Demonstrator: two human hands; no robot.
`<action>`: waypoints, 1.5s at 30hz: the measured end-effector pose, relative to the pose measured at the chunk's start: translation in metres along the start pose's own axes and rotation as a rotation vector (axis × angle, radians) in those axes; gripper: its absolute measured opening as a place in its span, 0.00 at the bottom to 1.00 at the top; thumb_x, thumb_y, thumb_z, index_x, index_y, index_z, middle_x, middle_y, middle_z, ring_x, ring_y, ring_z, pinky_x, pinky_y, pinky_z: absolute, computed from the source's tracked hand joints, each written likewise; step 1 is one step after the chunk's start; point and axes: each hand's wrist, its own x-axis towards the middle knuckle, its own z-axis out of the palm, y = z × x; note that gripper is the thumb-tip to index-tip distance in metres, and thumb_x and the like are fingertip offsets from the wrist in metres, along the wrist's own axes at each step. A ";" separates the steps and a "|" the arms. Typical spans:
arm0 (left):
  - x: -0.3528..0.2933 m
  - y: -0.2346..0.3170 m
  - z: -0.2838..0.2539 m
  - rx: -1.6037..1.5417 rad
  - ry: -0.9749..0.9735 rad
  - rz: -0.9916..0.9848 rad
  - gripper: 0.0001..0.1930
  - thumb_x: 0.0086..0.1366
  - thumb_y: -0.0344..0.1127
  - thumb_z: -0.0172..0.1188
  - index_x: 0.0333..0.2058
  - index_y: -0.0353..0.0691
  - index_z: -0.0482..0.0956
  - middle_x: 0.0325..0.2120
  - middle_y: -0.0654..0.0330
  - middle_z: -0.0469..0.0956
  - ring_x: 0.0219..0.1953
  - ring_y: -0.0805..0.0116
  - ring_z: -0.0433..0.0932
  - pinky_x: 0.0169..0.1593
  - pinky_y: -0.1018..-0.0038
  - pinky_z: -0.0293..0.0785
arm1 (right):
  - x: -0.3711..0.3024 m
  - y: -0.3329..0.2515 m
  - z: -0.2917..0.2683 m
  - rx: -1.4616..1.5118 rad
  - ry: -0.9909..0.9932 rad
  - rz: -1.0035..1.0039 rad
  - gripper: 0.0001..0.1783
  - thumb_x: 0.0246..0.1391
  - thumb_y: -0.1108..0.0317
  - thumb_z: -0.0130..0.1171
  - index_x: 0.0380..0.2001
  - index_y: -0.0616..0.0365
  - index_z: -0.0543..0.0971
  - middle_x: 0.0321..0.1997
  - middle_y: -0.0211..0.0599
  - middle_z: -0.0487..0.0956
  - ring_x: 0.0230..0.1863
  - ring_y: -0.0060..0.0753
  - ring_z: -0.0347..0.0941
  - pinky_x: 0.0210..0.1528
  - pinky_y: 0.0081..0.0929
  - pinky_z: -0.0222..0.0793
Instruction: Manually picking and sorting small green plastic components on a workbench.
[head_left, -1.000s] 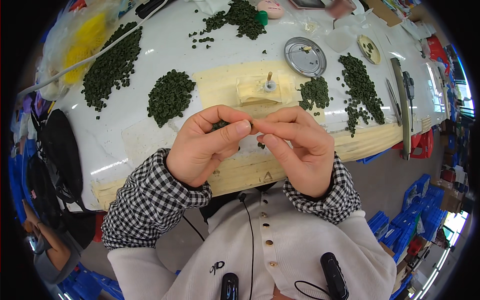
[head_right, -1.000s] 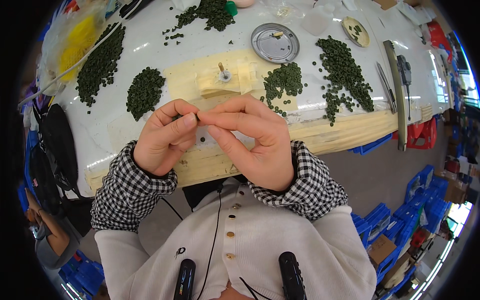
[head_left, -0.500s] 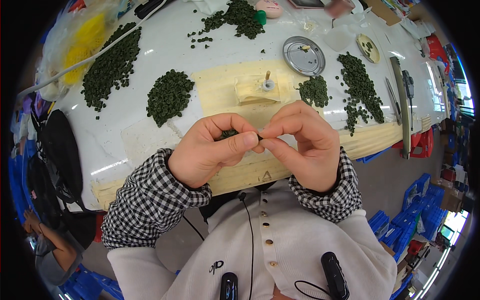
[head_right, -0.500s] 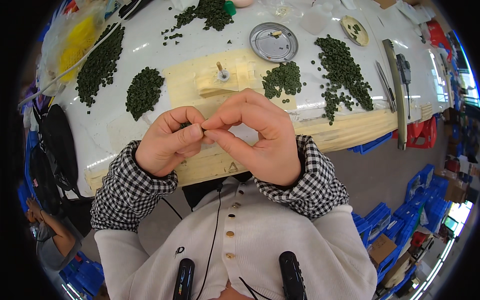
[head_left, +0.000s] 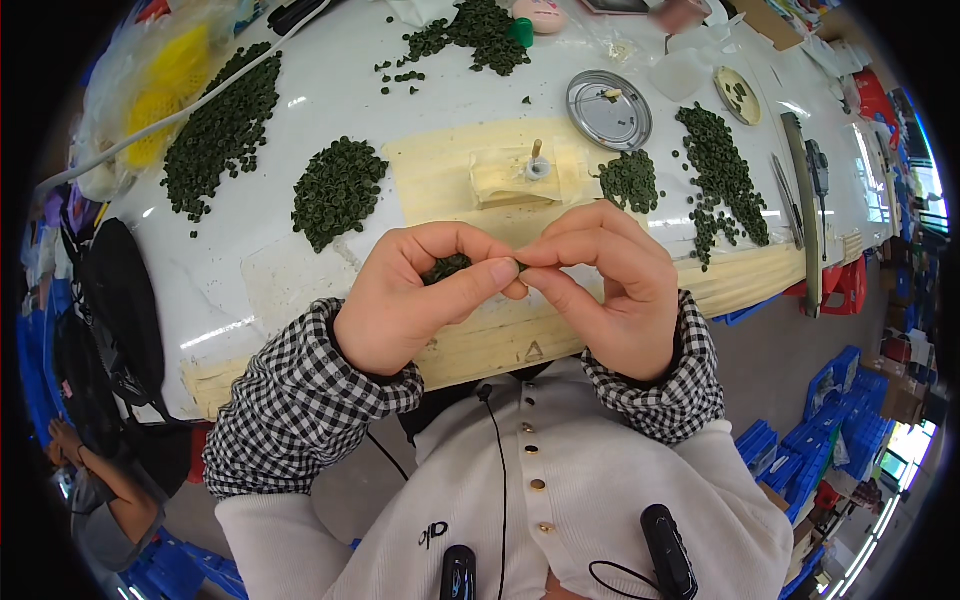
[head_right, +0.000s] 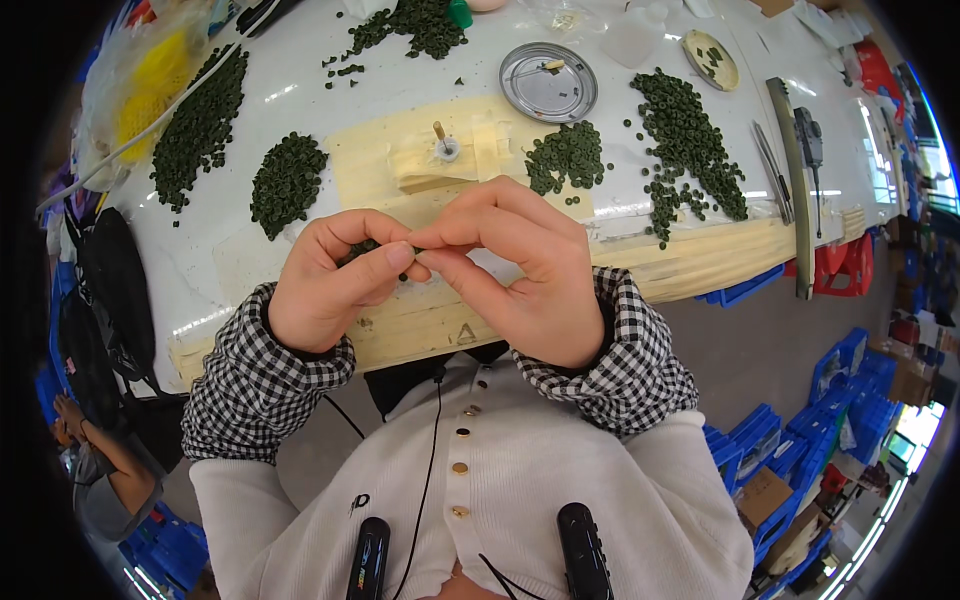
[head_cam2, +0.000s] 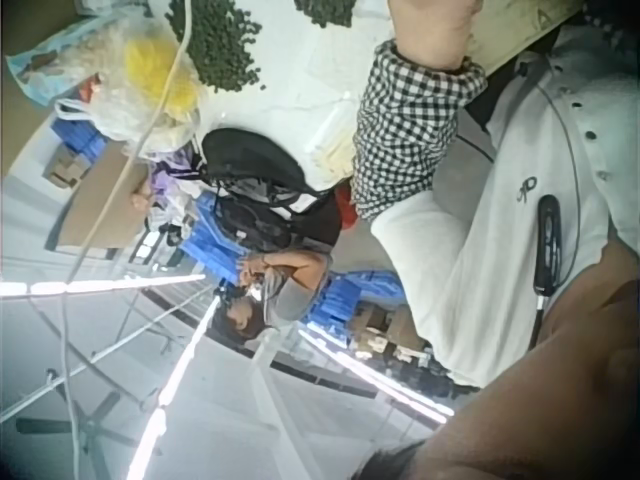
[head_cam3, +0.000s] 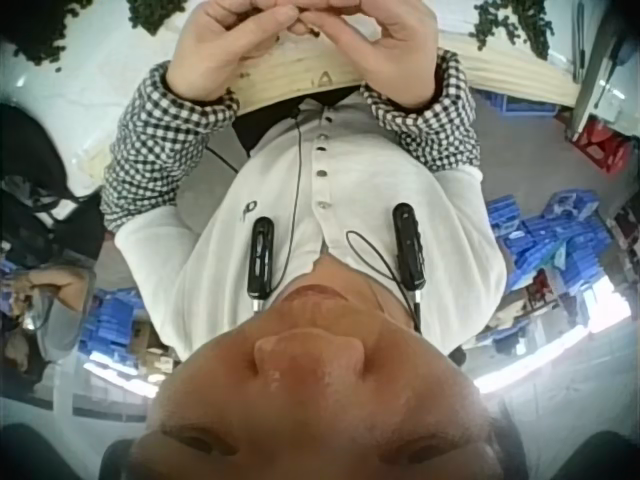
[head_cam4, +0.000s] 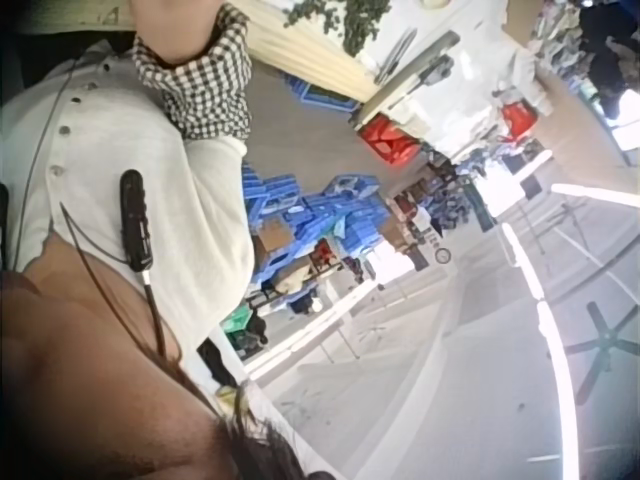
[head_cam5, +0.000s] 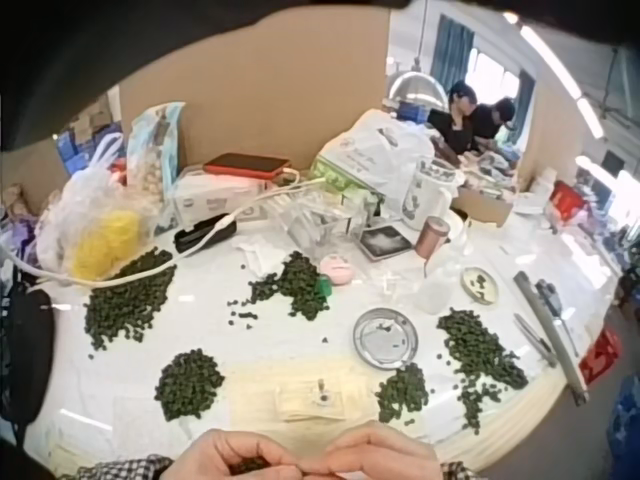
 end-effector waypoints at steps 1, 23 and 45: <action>0.000 0.000 0.000 -0.002 0.000 0.001 0.06 0.65 0.30 0.54 0.37 0.33 0.76 0.28 0.59 0.81 0.16 0.87 0.56 0.20 0.86 0.50 | 0.000 0.000 0.000 -0.007 -0.002 -0.002 0.09 0.44 0.82 0.63 0.32 0.63 0.80 0.32 0.37 0.76 0.33 0.29 0.76 0.35 0.21 0.72; 0.001 -0.002 0.001 0.016 -0.002 0.062 0.08 0.66 0.34 0.54 0.35 0.35 0.76 0.27 0.61 0.80 0.17 0.87 0.56 0.20 0.86 0.51 | 0.001 -0.003 0.000 -0.125 0.010 -0.107 0.10 0.42 0.83 0.63 0.32 0.63 0.79 0.31 0.38 0.77 0.32 0.32 0.77 0.32 0.23 0.73; 0.000 0.003 0.001 0.004 -0.009 0.026 0.09 0.64 0.32 0.57 0.37 0.30 0.79 0.31 0.59 0.81 0.35 0.77 0.76 0.44 0.80 0.71 | 0.000 -0.004 -0.001 -0.167 0.010 -0.117 0.10 0.41 0.83 0.64 0.30 0.64 0.78 0.30 0.39 0.77 0.30 0.34 0.76 0.31 0.23 0.72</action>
